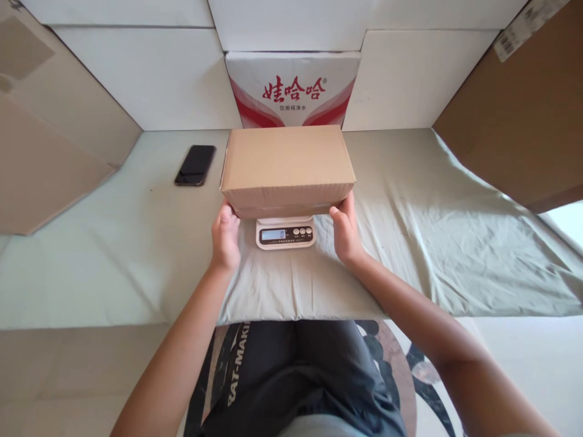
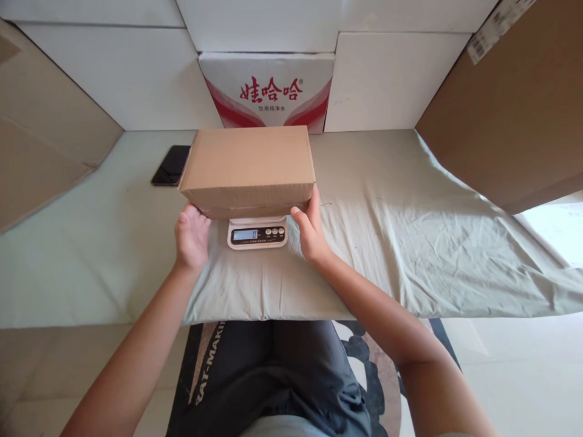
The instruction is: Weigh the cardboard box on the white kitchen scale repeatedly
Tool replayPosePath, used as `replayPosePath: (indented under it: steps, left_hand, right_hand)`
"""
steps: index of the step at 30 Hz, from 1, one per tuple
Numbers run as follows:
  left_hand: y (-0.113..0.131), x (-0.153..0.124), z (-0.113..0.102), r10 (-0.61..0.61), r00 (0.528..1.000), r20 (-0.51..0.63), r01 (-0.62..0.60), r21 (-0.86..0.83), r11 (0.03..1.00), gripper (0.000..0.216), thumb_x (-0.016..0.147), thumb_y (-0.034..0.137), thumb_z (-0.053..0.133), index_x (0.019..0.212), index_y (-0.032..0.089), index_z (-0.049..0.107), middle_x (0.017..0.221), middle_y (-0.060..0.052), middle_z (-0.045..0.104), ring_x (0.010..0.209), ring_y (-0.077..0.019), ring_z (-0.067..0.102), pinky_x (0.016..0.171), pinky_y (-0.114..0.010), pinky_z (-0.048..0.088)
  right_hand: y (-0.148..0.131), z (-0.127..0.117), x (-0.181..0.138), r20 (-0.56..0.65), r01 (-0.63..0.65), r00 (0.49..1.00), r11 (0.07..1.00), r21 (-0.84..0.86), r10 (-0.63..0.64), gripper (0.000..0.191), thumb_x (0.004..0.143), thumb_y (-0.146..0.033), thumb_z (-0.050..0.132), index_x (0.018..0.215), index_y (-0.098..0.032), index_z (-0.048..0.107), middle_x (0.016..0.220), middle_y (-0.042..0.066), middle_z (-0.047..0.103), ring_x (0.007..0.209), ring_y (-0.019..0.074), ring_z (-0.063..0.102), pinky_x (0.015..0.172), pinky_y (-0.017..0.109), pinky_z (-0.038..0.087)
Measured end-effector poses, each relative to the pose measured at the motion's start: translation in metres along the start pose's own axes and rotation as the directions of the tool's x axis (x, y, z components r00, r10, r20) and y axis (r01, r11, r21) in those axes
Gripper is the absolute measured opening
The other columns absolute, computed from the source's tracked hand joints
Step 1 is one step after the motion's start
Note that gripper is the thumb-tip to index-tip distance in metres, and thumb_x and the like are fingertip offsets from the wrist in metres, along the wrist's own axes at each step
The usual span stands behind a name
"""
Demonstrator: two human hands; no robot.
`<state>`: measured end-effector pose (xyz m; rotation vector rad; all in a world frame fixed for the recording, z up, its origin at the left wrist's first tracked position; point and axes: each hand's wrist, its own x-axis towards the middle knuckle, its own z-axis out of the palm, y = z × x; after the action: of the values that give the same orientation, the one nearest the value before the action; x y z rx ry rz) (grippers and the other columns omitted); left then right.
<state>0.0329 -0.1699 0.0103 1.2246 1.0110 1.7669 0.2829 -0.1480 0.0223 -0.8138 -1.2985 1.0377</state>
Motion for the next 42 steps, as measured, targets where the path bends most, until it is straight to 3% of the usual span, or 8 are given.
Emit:
replayPosePath:
  steps: [27, 36, 42]
  left_hand:
    - [0.006, 0.000, 0.002, -0.051, 0.999, -0.004, 0.051, 0.021, 0.998, 0.084, 0.093, 0.089, 0.059, 0.145, 0.025, 0.074, 0.156, -0.015, 0.069, 0.160, -0.0381, 0.051, 0.135, -0.051, 0.039]
    - [0.002, 0.004, -0.005, -0.037, 0.998, -0.044, 0.040, 0.076, 0.996, 0.083, 0.092, 0.091, 0.054, 0.146, 0.030, 0.072, 0.168, -0.015, 0.058, 0.166, -0.0428, 0.043, 0.137, -0.063, 0.033]
    - [0.003, 0.006, -0.007, -0.017, 0.998, -0.055, 0.022, 0.089, 0.996, 0.087, 0.091, 0.093, 0.052, 0.149, 0.030, 0.071, 0.171, -0.011, 0.057, 0.167, -0.0398, 0.040, 0.137, -0.059, 0.034]
  right_hand:
    - [0.000, 0.001, 0.002, 0.018, -0.014, 1.000, 1.000, 0.003, 0.014, 0.077, 0.093, -0.065, 0.065, 0.160, -0.036, 0.043, 0.168, 0.006, 0.056, 0.161, 0.0337, 0.047, 0.141, 0.059, 0.037]
    - [-0.004, -0.001, 0.004, -0.040, -0.024, 0.999, 1.000, -0.002, 0.024, 0.075, 0.094, -0.068, 0.060, 0.162, -0.041, 0.044, 0.180, -0.003, 0.044, 0.173, 0.0302, 0.032, 0.146, 0.056, 0.031]
    - [0.000, -0.005, 0.007, -0.088, -0.056, 0.995, 0.998, -0.027, 0.054, 0.076, 0.093, -0.074, 0.054, 0.162, -0.044, 0.044, 0.181, -0.006, 0.042, 0.176, 0.0302, 0.025, 0.147, 0.060, 0.026]
